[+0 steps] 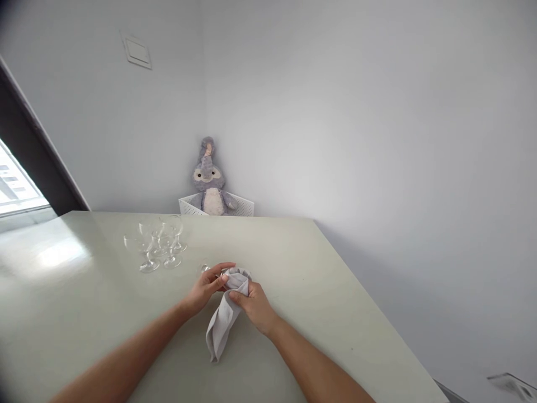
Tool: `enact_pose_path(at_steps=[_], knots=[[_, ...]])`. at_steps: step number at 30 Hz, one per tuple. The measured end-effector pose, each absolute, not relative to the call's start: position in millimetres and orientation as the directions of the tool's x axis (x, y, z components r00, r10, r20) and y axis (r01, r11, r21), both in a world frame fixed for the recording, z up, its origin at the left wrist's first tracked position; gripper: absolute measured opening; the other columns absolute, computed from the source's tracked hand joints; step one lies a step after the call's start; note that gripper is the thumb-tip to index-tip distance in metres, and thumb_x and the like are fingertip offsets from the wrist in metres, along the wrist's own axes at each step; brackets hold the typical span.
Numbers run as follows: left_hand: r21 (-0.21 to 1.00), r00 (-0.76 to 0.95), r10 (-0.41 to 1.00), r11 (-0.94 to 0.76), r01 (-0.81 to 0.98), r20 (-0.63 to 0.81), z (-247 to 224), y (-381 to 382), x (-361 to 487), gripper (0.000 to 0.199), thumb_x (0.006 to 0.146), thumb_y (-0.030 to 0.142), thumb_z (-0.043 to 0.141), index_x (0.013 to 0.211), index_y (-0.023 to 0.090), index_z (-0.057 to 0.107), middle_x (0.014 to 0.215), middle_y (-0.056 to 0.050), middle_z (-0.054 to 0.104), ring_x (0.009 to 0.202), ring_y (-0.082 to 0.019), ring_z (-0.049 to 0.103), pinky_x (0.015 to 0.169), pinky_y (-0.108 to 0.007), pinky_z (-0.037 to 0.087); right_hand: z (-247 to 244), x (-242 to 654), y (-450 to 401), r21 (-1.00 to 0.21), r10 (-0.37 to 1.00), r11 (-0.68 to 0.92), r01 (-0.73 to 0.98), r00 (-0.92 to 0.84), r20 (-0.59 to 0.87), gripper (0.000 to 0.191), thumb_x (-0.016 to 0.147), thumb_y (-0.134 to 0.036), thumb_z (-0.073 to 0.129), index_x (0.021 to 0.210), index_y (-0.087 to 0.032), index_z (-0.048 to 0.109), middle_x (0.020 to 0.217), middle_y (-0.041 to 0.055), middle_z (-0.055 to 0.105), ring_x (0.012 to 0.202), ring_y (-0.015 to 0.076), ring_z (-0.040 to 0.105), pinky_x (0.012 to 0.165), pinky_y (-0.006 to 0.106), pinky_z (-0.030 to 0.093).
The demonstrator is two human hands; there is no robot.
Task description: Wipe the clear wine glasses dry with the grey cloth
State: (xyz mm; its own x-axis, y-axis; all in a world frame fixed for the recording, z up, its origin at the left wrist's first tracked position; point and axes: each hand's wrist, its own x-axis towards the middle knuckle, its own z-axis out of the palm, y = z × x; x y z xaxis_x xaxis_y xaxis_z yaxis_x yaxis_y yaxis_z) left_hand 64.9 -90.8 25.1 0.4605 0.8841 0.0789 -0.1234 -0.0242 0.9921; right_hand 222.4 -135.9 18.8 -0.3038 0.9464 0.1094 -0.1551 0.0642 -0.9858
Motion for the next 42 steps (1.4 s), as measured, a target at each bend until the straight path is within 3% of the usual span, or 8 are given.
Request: enact_pose_path(at_steps=[22,26,30,33,42], knots=[[0.992,0.457,0.886,-0.029,-0.12,0.081,26.7,-91.6,65.0,0.046,0.07,0.044,0.06,0.107,0.016,0.057,0.077,-0.004,0.061,0.067,-0.014,0.056,0.065,-0.027,0.048,19.3,222.7,-136.1,-0.986,0.942,0.051,-0.159,-0.319,0.1,0.037,0.073,-0.034,0.062,0.106,-0.018,0.061,0.091,0.0036,0.063,0.083,0.0178,0.054,0.079,0.032,0.038],[0.986,0.475,0.874,-0.019,-0.166,0.097,26.1,-92.4,64.3,0.046,0.071,0.041,0.06,0.109,0.016,0.056,0.081,-0.006,0.062,0.072,-0.016,0.057,0.068,-0.029,0.047,19.9,222.0,-135.6,-0.968,0.949,-0.005,-0.251,-0.308,0.074,0.031,0.07,-0.03,0.065,0.099,-0.017,0.064,0.083,0.0027,0.063,0.075,0.015,0.054,0.074,0.029,0.039],[0.968,0.549,0.822,-0.008,-0.25,0.149,29.0,-96.9,66.1,0.056,0.072,0.033,0.061,0.123,0.021,0.045,0.106,-0.009,0.06,0.095,-0.023,0.054,0.082,-0.035,0.043,19.1,224.5,-133.0,-0.872,0.97,-0.162,-0.462,-0.234,-0.057,0.025,0.067,-0.028,0.068,0.089,-0.017,0.065,0.068,-0.0003,0.061,0.056,0.01,0.049,0.056,0.023,0.038],[0.964,0.531,0.824,-0.064,-0.259,0.197,31.4,-98.6,68.4,0.051,0.075,0.03,0.058,0.124,0.023,0.045,0.117,-0.008,0.054,0.107,-0.024,0.048,0.093,-0.037,0.036,20.6,226.9,-132.0,-0.789,0.969,-0.226,-0.571,-0.213,-0.123,0.024,0.066,-0.026,0.069,0.088,-0.018,0.064,0.066,-0.0012,0.059,0.053,0.0084,0.048,0.052,0.021,0.038],[0.962,0.542,0.82,-0.036,-0.272,0.184,29.3,-93.1,67.8,0.041,0.077,0.032,0.055,0.117,0.022,0.052,0.107,-0.006,0.059,0.099,-0.021,0.052,0.089,-0.04,0.043,29.4,226.9,-135.9,-0.805,0.97,-0.221,-0.551,-0.212,-0.121,0.025,0.065,-0.03,0.069,0.085,-0.017,0.063,0.066,-0.0006,0.059,0.054,0.009,0.048,0.051,0.02,0.039]])
